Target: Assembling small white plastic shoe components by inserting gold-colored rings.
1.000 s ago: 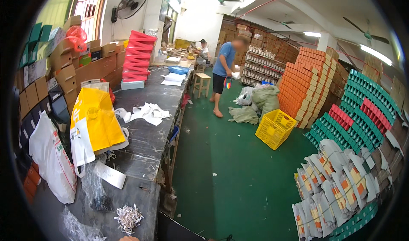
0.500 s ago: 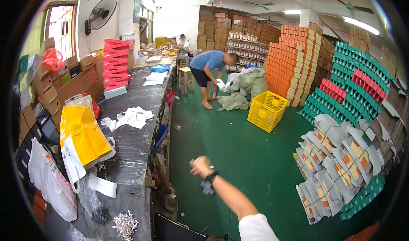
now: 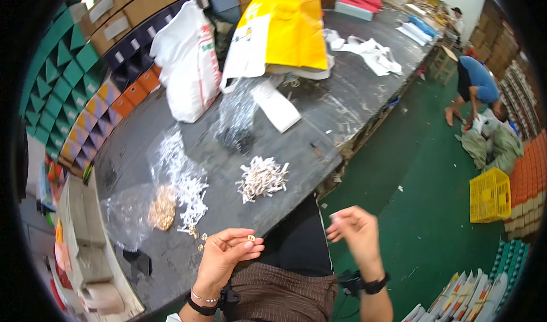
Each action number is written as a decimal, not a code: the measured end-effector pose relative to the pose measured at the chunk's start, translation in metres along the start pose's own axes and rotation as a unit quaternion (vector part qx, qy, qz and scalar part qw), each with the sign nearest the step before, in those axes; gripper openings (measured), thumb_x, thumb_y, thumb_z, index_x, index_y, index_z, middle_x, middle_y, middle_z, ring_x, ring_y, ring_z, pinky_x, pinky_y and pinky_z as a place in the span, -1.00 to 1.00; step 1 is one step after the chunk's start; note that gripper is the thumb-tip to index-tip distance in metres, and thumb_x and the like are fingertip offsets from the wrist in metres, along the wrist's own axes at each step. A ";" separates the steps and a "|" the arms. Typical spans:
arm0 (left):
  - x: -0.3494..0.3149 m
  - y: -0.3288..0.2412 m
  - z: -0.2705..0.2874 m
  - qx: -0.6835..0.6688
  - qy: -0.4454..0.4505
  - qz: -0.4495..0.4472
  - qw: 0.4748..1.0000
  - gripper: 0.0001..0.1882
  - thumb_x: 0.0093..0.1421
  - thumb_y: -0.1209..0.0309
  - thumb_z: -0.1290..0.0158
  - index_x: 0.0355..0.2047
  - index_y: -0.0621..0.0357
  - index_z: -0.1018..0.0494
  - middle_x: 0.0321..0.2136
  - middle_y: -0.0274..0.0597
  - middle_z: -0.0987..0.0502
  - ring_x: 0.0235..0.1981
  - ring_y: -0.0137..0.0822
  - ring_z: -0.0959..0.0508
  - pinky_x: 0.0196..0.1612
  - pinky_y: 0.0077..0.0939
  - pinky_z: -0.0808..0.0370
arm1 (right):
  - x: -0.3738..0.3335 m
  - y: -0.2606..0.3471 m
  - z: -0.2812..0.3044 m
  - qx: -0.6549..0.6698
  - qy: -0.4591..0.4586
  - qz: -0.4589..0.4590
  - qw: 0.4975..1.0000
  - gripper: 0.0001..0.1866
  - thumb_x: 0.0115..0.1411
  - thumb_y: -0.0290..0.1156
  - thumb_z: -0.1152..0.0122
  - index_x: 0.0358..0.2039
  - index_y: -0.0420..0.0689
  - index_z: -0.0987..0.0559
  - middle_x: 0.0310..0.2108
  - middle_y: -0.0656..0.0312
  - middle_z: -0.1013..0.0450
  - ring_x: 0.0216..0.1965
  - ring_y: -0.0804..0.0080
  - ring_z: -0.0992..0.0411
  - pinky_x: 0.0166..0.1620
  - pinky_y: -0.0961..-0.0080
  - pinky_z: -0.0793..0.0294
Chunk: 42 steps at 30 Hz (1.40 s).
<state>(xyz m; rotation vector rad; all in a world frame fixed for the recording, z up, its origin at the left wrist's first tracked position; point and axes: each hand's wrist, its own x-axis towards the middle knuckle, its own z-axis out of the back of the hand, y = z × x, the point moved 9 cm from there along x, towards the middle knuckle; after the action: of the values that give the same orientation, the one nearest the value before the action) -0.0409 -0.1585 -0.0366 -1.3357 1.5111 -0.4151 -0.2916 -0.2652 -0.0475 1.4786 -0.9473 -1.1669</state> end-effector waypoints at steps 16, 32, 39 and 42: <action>-0.023 0.002 0.008 -0.027 0.039 0.031 0.998 -0.72 0.29 0.54 0.03 -0.01 0.42 -0.39 -0.12 0.16 -0.53 -0.10 -0.20 -0.59 -0.02 -0.41 -0.57 | -0.052 0.007 -0.130 0.015 0.136 -0.034 0.990 -0.90 0.22 -0.57 -0.13 -0.27 -0.34 -0.53 -0.45 0.11 -0.56 -0.44 0.50 -0.56 -0.37 0.67 -0.55; -0.042 -0.013 0.023 -0.005 0.050 -0.177 0.983 -0.88 0.12 0.69 -0.10 -0.34 0.28 -0.57 -0.25 0.00 -0.57 -0.30 -0.27 -0.62 -0.19 -0.48 -0.61 | -0.071 0.015 -0.146 0.043 0.146 -0.053 0.987 -0.89 0.23 -0.59 -0.12 -0.25 -0.37 -0.51 -0.43 0.08 -0.55 -0.43 0.50 -0.55 -0.36 0.64 -0.57; -0.095 -0.056 -0.010 0.392 0.039 -0.572 0.720 -0.85 -0.08 0.52 -0.27 -0.43 0.06 -0.62 -0.46 -0.23 -0.61 -0.39 -0.25 -0.66 -0.29 -0.33 -0.65 | -0.082 0.020 -0.156 0.124 0.198 -0.069 0.970 -0.88 0.24 -0.60 -0.11 -0.24 -0.38 -0.50 -0.41 0.08 -0.55 -0.41 0.51 -0.54 -0.34 0.64 -0.56; -0.097 -0.053 -0.010 0.419 0.046 -0.570 0.706 -0.84 -0.08 0.49 -0.29 -0.42 0.05 -0.62 -0.45 -0.23 -0.62 -0.39 -0.26 -0.66 -0.28 -0.33 -0.65 | -0.084 0.022 -0.155 0.145 0.199 -0.071 0.967 -0.88 0.25 -0.60 -0.10 -0.24 -0.38 -0.50 -0.42 0.08 -0.54 -0.40 0.50 -0.54 -0.34 0.63 -0.57</action>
<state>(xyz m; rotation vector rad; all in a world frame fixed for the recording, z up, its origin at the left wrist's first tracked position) -0.0362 -0.0938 0.0536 -1.2912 0.1923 -1.7272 -0.1600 -0.1545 -0.0014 1.9555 -0.7614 -0.8027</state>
